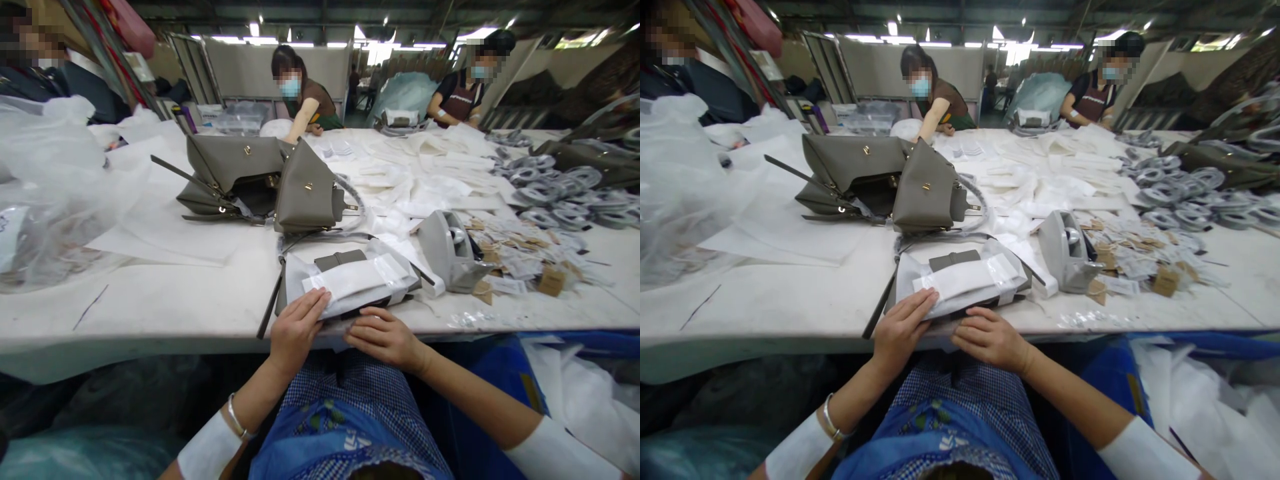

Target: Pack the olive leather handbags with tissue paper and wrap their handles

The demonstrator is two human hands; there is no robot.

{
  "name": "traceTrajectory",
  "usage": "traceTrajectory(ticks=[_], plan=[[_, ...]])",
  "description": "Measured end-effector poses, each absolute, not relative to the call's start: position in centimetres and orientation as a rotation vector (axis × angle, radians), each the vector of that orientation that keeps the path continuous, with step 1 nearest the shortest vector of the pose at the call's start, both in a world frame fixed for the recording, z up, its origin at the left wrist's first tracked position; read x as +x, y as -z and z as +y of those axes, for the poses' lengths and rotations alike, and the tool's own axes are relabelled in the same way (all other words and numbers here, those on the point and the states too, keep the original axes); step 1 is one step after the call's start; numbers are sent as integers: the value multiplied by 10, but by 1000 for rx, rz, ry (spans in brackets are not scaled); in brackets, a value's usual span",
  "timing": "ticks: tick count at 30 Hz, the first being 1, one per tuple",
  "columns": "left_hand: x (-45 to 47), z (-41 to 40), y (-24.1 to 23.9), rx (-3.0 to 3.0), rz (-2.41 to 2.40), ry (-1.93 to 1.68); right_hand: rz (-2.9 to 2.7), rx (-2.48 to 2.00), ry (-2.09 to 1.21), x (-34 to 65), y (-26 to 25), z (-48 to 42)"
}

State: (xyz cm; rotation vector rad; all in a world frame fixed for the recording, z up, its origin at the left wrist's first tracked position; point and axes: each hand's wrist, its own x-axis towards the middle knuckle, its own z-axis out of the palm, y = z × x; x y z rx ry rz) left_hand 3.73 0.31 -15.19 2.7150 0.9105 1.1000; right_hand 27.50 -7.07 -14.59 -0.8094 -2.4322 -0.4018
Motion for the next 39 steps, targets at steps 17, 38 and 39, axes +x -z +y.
traceTrajectory(ticks=[17,38,39], plan=[[41,-1,152,2732,953,-1148,-2166,-901,185,248,174,-79],[46,-6,163,2772,996,-1261,-2158,-990,21,227,106,-105],[46,-7,164,2781,1022,-1263,-2156,-990,18,228,99,-99]])
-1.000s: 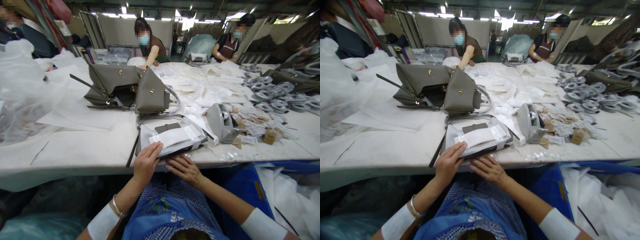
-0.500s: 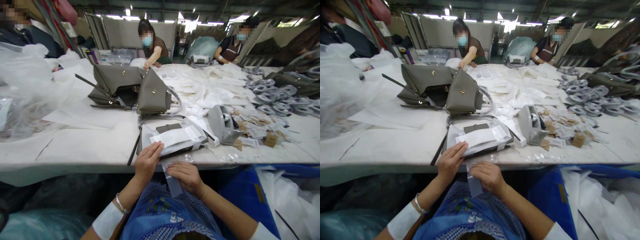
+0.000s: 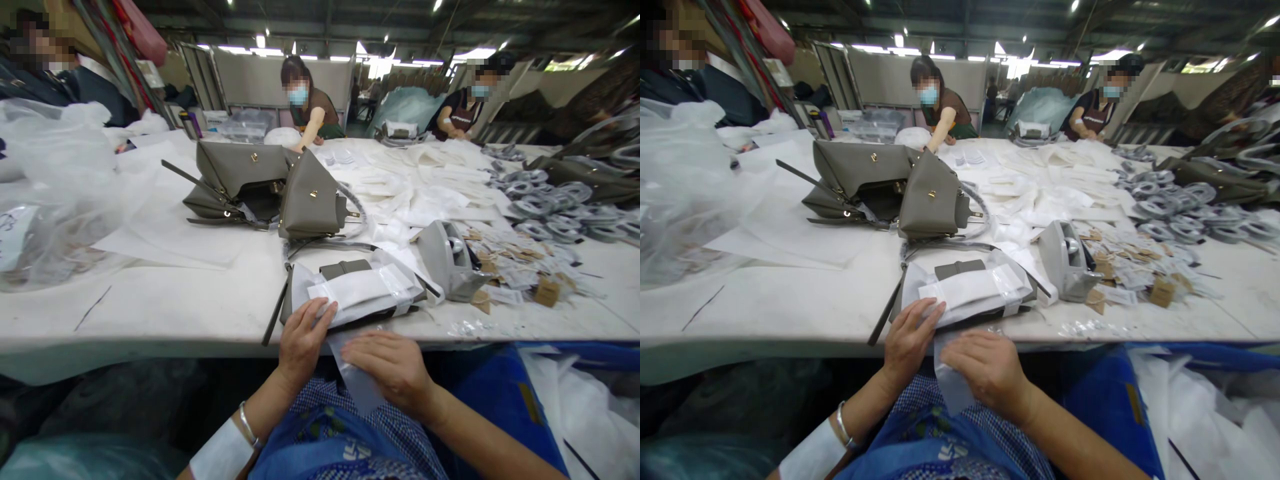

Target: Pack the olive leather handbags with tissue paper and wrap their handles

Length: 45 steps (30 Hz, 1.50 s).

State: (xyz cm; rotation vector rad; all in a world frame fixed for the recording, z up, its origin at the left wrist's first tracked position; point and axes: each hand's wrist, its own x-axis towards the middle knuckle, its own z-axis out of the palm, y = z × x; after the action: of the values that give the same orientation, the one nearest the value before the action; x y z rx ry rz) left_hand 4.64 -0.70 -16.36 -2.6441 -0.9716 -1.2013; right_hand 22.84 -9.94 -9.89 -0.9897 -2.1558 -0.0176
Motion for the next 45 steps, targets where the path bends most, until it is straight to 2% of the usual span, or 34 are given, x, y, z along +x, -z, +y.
traceTrajectory(ticks=[4,11,16,24,30,35,39,43,45], plan=[[46,-9,164,-2628,-983,1188,-2093,-1073,-13,232,81,-73],[44,-6,158,-2713,-1000,1359,-2041,-1487,-218,233,76,-17],[42,-5,160,-2718,-1068,1427,-2102,-1504,-258,230,80,12],[40,-3,162,-2690,-966,1343,-2432,-1379,-419,229,74,49],[38,-4,155,-2793,-1042,1139,-2328,-1516,-499,225,80,69],[38,-4,150,-2812,-1102,1051,-2100,-1508,-310,232,82,51],[38,-2,150,-2816,-1062,1091,-1970,-1495,-126,280,70,11],[37,-1,152,-2799,-1015,1134,-1615,-1859,176,370,49,-29],[36,0,153,-2792,-994,1136,-1322,-2086,171,416,40,-41]])
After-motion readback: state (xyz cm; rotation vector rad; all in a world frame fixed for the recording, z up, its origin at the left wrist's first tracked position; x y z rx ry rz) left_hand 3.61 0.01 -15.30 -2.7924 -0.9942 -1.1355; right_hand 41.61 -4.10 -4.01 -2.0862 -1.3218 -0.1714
